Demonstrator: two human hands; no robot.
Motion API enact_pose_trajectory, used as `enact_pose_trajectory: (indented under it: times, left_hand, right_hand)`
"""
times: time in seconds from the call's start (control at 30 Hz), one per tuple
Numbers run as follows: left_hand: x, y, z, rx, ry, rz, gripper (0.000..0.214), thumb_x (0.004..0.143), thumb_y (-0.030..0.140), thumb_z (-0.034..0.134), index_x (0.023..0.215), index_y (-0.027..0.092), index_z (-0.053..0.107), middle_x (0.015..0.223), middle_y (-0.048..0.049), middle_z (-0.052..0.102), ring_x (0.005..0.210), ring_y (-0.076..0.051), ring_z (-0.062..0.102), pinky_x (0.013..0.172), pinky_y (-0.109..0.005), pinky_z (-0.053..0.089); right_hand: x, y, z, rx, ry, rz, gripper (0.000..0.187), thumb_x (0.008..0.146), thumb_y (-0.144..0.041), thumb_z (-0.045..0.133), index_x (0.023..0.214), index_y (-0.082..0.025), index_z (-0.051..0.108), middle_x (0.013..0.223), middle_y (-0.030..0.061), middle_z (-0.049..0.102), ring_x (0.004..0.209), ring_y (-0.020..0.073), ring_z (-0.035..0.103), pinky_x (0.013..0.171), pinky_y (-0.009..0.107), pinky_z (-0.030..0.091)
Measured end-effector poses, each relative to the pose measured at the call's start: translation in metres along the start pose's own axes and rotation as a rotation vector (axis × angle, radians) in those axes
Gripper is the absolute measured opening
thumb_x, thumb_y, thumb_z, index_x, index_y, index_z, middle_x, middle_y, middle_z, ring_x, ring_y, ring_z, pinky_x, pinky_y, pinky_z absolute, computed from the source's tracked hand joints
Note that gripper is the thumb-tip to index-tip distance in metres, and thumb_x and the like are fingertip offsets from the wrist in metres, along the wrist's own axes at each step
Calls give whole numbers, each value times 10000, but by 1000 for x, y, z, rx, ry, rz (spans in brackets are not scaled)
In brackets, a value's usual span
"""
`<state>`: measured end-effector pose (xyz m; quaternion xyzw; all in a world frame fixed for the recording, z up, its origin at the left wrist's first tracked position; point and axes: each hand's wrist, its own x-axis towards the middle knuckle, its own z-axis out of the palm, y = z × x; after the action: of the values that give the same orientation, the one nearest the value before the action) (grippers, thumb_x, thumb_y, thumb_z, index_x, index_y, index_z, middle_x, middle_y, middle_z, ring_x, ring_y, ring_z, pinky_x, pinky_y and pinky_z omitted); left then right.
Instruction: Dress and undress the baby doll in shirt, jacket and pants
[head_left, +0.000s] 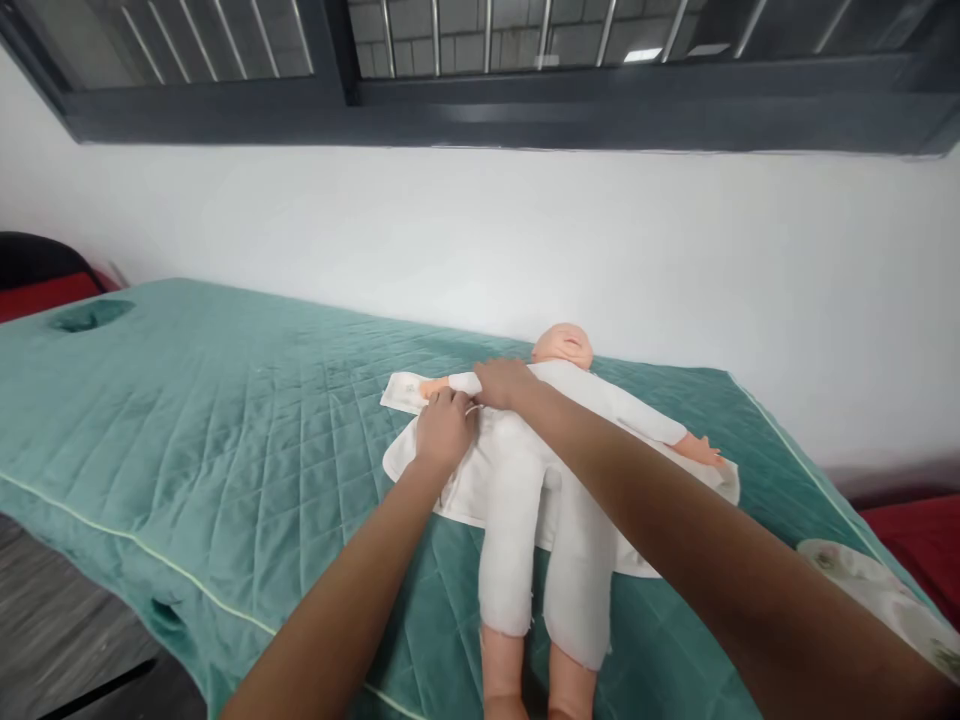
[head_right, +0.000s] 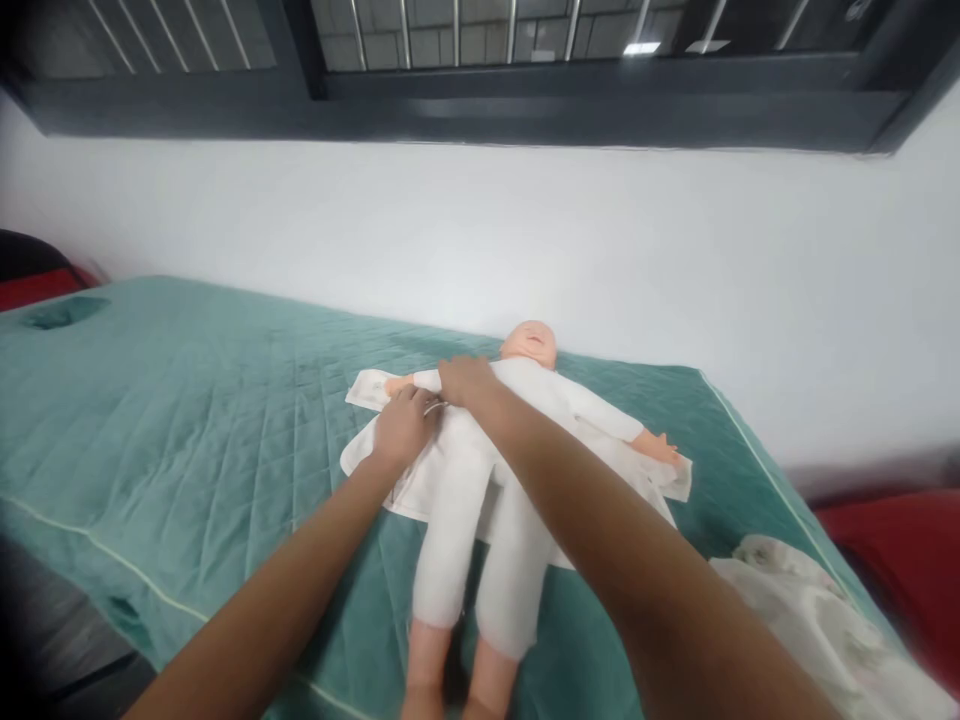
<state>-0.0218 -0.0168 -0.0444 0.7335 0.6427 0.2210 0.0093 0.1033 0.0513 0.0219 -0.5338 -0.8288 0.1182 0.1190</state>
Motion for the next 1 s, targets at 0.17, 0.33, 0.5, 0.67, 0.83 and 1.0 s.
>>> enact_pose_trajectory:
  times: [0.17,0.33,0.5,0.67,0.83,1.0]
  left_hand:
    - [10,-14,-2,-261,83,-159,242,965,352,481,927,211,675,913,-83,713,920,-259,656,752,-337,459]
    - [9,-21,-6,-678,218,-355,219,852,377,605,844,175,692,791,-45,719,801,-225,652,733,-304,453]
    - [4,-24,-7,-913,257,-309,171,805,278,591,891,170,691,914,-44,745,881,-217,654,799,-307,467]
    - [3,-27,-4,-1031,314,-318,152,834,286,565,877,174,658,899,-36,720,868,-185,647,834,-302,471]
    - [4,-28,-5,-1002,386,-366,149,868,311,558,856,186,638,865,-22,700,842,-173,645,820,-295,482]
    - [0,-22,-3,-804,378,-258,149,915,317,528,879,204,618,854,-21,700,825,-179,643,786,-299,473]
  right_hand:
    - [-12,16,-17,25,5,-26,216,764,-339,777,898,-225,651,1025,118,727,1050,371,643,950,483,424]
    - [-41,18,-36,-96,-33,-105,359,899,-552,580,1080,-248,641,1102,85,709,988,312,648,840,405,450]
    - [-55,13,-38,-290,-63,-90,566,953,-686,369,1161,-234,639,1138,120,705,979,310,650,816,396,442]
    - [-61,13,-35,-333,-63,-37,569,958,-681,351,1123,-229,654,1124,129,708,992,320,644,848,429,428]
    - [-64,14,-31,-359,-75,-10,552,955,-661,379,1122,-218,663,1119,139,704,1013,344,631,890,477,410]
    - [-61,11,-25,-390,-78,33,533,965,-623,398,1137,-195,665,1107,157,703,1061,360,614,919,484,400]
